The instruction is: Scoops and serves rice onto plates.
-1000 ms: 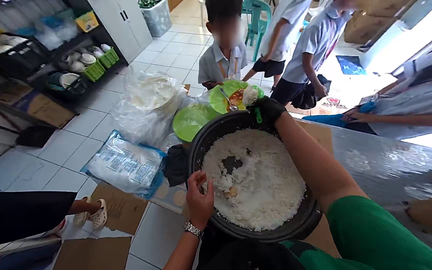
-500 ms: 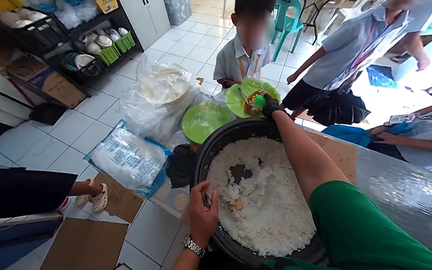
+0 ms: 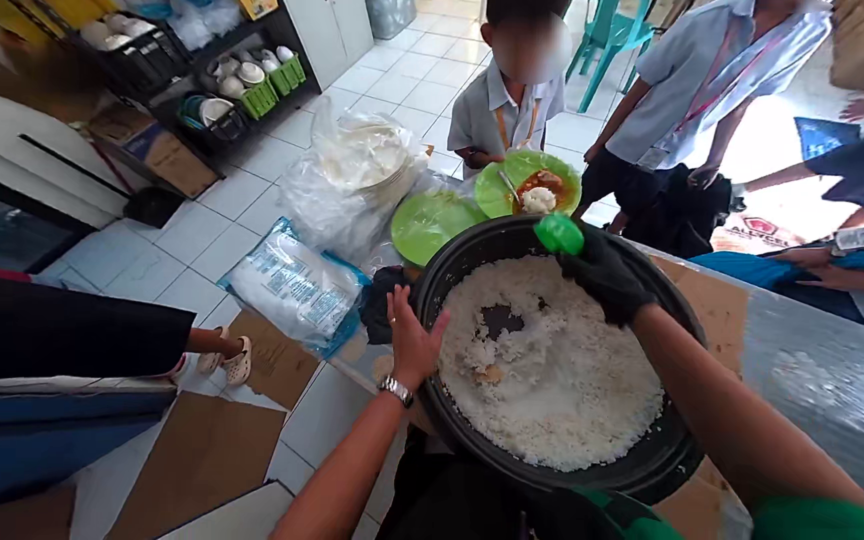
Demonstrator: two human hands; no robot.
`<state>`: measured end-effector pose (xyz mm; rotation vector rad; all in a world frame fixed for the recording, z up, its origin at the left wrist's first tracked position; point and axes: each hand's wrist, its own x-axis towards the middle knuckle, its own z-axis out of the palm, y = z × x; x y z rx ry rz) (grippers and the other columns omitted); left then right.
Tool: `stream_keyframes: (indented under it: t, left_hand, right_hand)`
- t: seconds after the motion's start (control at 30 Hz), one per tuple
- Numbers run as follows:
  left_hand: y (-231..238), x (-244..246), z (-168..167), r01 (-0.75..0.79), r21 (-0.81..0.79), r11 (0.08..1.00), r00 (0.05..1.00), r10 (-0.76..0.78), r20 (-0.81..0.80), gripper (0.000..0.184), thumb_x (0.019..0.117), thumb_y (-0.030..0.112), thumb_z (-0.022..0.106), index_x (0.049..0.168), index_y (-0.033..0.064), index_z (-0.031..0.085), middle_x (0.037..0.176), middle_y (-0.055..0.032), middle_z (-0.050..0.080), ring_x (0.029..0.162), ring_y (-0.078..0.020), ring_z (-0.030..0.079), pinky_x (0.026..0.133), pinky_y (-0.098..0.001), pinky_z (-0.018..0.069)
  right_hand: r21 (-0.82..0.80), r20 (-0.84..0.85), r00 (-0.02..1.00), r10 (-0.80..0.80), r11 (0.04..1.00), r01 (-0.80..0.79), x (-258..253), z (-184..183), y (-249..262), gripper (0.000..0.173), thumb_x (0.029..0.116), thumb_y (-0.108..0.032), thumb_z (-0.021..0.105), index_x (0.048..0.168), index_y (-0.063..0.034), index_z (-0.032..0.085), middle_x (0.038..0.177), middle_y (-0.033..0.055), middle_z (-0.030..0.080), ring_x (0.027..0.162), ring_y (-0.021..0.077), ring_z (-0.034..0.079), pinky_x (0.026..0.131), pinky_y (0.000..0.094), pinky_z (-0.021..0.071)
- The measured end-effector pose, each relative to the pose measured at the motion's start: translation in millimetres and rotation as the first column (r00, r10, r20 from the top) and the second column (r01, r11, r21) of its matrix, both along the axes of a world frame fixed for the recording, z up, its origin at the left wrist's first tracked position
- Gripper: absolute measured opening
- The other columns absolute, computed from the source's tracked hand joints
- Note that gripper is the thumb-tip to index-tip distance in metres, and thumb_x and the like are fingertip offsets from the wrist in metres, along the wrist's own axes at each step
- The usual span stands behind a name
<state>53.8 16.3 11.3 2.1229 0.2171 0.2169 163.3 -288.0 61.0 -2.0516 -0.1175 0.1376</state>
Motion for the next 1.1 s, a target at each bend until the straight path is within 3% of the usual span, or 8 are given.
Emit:
stream_keyframes:
  t: [0.17,0.37,0.47,0.57,0.67,0.87,0.97,1.1]
  left_hand:
    - [44.8,91.2,-29.8,-0.187,-0.381,0.905,0.982,0.176,-0.063,0.066,0.1073,0.038,0.05,0.155,0.0008,0.024,0.157,-0.0256,0.037,0.139,-0.035,0.046,0.111,-0.0492,0.0424]
    - [74.2,211.1,-93.5,-0.348,-0.375,0.859,0.904,0.203,-0.375,0.068,0.1046,0.03,0.059,0.153,-0.0063,0.027,0.145,-0.0333,0.047,0.132,-0.0429,0.05,0.108,-0.054,0.0432]
    - [77.0,244.0,-107.4,-0.304,-0.364,0.881,0.879,0.112,-0.463,0.075,0.0988,0.029,0.069,0.152,-0.0066,0.03,0.143,-0.0327,0.049,0.132,-0.0425,0.051,0.108,-0.055,0.0433]
    - [75.5,257.8,-110.5,-0.217,-0.306,0.927,0.853,0.027,-0.521,0.051,0.0944,0.018,0.07,0.134,-0.0098,0.053,0.13,-0.0309,0.058,0.119,-0.0409,0.058,0.099,-0.0566,0.0476]
    - [74.4,260.4,-87.7,-0.184,-0.343,0.921,0.872,-0.007,-0.489,0.04,0.0987,0.017,0.058,0.129,-0.0088,0.056,0.127,-0.0304,0.058,0.116,-0.0412,0.057,0.095,-0.0596,0.0468]
    - [137.2,256.6,3.1,-0.049,-0.44,0.897,0.998,0.026,-0.058,0.032,0.0938,0.006,0.054,0.123,-0.0074,0.055,0.11,-0.0228,0.061,0.099,-0.0293,0.062,0.086,-0.05,0.0534]
    - [176.2,230.9,58.9,-0.016,-0.522,0.853,0.996,0.061,0.069,0.028,0.0921,0.003,0.054,0.12,-0.0039,0.055,0.102,-0.0139,0.063,0.089,-0.0184,0.065,0.079,-0.0414,0.0577]
    - [194.2,158.6,109.8,0.035,-0.552,0.833,0.996,0.018,0.09,0.044,0.0929,0.011,0.053,0.137,0.0083,0.048,0.109,-0.0082,0.065,0.09,-0.0155,0.068,0.077,-0.0398,0.0594]
  right_hand:
    - [-0.063,-0.183,0.983,-0.026,0.998,0.015,-138.2,-39.6,13.7,0.064,0.0986,-0.016,0.055,0.159,-0.0117,0.034,0.138,0.0185,0.061,0.101,0.0266,0.069,0.082,0.0477,0.059]
    - [-0.3,-0.142,0.978,-0.154,0.948,0.106,-224.2,-64.3,62.0,0.067,0.0895,-0.006,0.066,0.154,-0.0062,0.045,0.136,0.0238,0.062,0.115,0.0373,0.067,0.097,0.0546,0.055]
    - [-0.469,-0.252,0.959,-0.132,0.883,-0.002,-227.9,-75.3,70.8,0.078,0.0854,-0.017,0.077,0.157,-0.0136,0.045,0.132,0.0275,0.063,0.118,0.0458,0.063,0.101,0.0609,0.0503]
    - [-0.569,-0.424,0.896,-0.131,0.808,-0.151,-219.1,-69.2,78.8,0.083,0.086,-0.044,0.08,0.158,-0.0224,0.045,0.151,0.021,0.052,0.134,0.0471,0.051,0.109,0.0632,0.0412]
    - [-0.562,-0.434,0.886,-0.165,0.818,-0.123,-213.9,-62.6,88.3,0.069,0.0931,-0.056,0.068,0.15,-0.0175,0.056,0.162,0.023,0.037,0.146,0.0494,0.036,0.117,0.064,0.0317]
    - [-0.153,-0.108,0.915,-0.39,0.915,0.372,-168.0,-16.3,119.5,0.056,0.1035,-0.034,0.054,0.15,-0.0034,0.05,0.149,0.0188,0.055,0.137,0.0269,0.054,0.115,0.0432,0.0432]
    - [0.046,-0.018,0.926,-0.378,0.925,0.378,-126.5,16.4,139.2,0.055,0.1015,-0.027,0.056,0.151,-0.0032,0.048,0.143,0.0164,0.06,0.127,0.0177,0.06,0.107,0.0348,0.0494]
    - [0.134,0.184,0.927,-0.326,0.943,0.305,-73.3,52.2,155.4,0.062,0.1015,-0.026,0.059,0.157,-0.0092,0.039,0.14,0.011,0.062,0.124,0.0157,0.061,0.106,0.0378,0.051]
